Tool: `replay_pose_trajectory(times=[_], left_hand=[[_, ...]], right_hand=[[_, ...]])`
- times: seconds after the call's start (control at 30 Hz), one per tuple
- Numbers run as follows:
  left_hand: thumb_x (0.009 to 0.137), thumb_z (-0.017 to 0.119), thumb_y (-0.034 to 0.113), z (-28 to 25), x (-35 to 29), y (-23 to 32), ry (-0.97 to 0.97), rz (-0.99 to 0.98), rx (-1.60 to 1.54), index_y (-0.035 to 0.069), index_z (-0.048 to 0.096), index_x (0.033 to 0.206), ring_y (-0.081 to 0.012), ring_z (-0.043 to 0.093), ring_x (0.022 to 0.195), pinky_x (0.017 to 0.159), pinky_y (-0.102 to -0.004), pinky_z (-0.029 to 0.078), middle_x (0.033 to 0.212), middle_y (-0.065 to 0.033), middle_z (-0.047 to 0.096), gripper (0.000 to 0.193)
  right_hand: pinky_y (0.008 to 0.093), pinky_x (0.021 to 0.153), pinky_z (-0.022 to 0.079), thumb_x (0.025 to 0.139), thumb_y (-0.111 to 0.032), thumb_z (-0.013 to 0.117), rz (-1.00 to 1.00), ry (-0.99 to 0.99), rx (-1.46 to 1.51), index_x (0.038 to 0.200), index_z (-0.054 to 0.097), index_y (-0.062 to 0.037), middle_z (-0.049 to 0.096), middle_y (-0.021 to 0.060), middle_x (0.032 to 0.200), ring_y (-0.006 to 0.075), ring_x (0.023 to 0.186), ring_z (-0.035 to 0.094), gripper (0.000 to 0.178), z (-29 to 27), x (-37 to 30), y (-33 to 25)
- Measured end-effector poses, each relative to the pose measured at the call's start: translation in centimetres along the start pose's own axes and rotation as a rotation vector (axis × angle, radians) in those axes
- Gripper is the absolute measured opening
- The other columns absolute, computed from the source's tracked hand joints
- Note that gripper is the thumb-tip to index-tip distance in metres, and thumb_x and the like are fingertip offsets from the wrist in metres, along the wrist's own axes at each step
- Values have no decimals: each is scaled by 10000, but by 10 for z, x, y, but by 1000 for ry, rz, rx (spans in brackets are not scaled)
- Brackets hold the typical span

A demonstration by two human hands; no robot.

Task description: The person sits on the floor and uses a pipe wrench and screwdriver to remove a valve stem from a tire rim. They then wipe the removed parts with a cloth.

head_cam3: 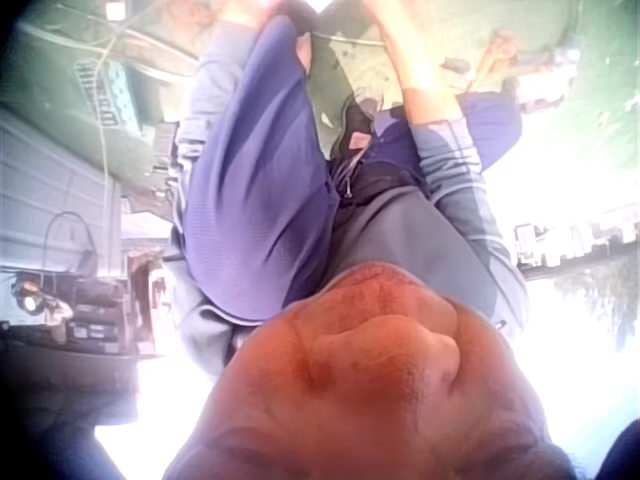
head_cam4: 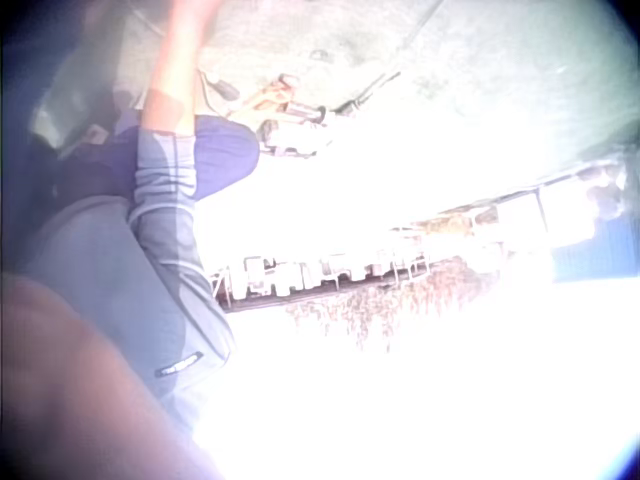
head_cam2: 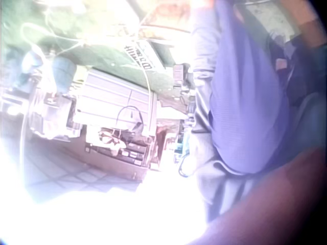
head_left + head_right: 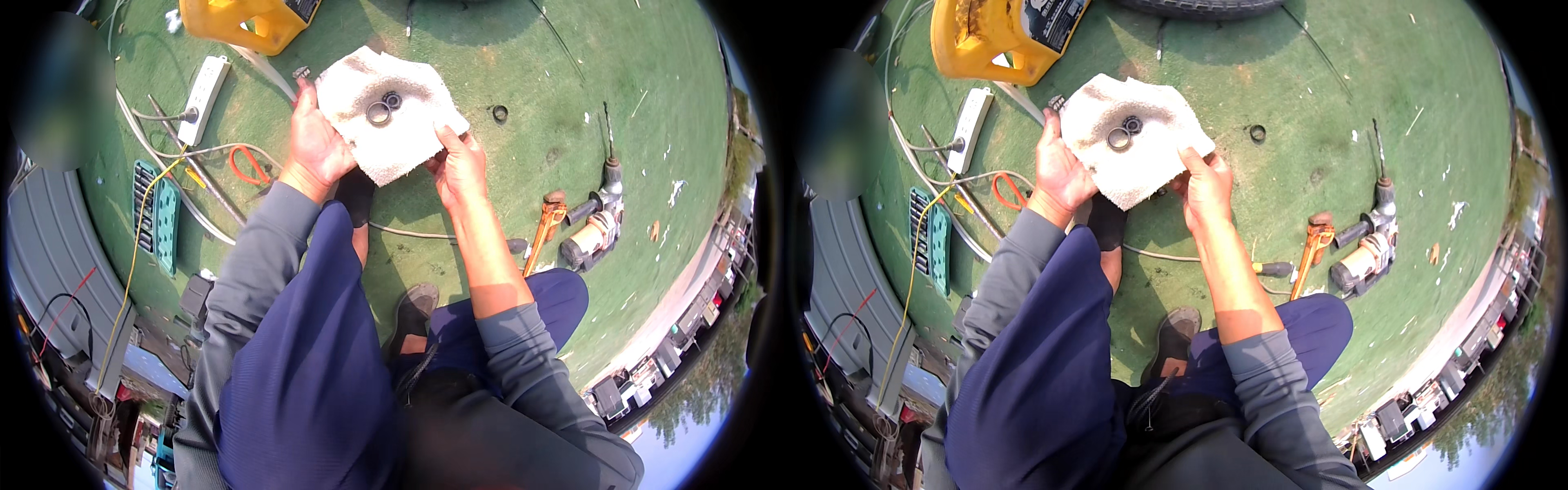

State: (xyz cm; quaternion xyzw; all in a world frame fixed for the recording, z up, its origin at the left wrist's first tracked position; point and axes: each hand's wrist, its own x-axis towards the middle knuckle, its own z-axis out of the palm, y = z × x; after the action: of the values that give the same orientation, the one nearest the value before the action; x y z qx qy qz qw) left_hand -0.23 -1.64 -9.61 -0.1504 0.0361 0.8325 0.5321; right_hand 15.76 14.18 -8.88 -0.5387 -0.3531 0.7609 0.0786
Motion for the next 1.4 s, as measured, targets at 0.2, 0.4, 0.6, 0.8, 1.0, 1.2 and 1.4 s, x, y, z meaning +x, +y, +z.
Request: replay_pose_trajectory(times=[0.2,0.4,0.6,0.8,1.0,1.2,1.4], left_hand=[[1096,282,681,-7,-9,-1,-27,17,-2,79,443,1595,-412,454,1491,1256,-609,312,1609,-180,501,798],[1114,283,630,-12,-11,-6,8,53,-20,62,466,1576,-416,473,1472,1255,-602,319,1598,-186,513,755],[1109,399,413,-15,-14,-8,80,51,-63,30,518,1519,-421,543,1403,1226,-600,378,1536,-204,566,573],[1061,549,196,-16,-13,-14,170,37,58,46,577,1456,-350,631,1310,1179,-556,463,1408,-166,662,423],[1036,641,156,0,-9,-21,291,-13,150,53,602,1412,-310,682,1232,1110,-513,536,1311,-134,712,392],[1037,647,306,0,-16,-16,298,-72,152,11,621,1392,-343,674,1247,1124,-524,517,1340,-182,699,462],[1093,465,487,3,-16,-17,240,48,78,15,581,1448,-364,629,1304,1164,-526,470,1441,-193,642,602]], right_hand=[[239,533,451,1042,-264,703,-511,115,-383,1118,610,-23,613,-26,838,46,684,564,270,-1,-2,6],[236,560,479,963,-193,763,-263,-150,-408,1063,739,22,706,16,845,64,668,602,238,14,-12,8],[256,680,520,900,-95,822,-241,-101,-386,944,735,54,738,50,854,76,755,639,178,17,-17,3],[253,630,472,914,-111,825,-381,-93,-418,959,716,27,646,-23,796,57,708,560,181,19,-24,-2],[311,752,534,996,-294,742,-649,-58,-723,1170,708,43,673,43,976,132,825,640,381,16,10,-23],[405,936,574,1033,-473,672,332,-294,-366,1381,617,34,735,155,1233,229,1045,729,617,34,33,-55],[390,996,585,1067,-192,613,154,-410,76,1284,649,51,741,168,1244,257,1123,729,327,26,40,-34]])
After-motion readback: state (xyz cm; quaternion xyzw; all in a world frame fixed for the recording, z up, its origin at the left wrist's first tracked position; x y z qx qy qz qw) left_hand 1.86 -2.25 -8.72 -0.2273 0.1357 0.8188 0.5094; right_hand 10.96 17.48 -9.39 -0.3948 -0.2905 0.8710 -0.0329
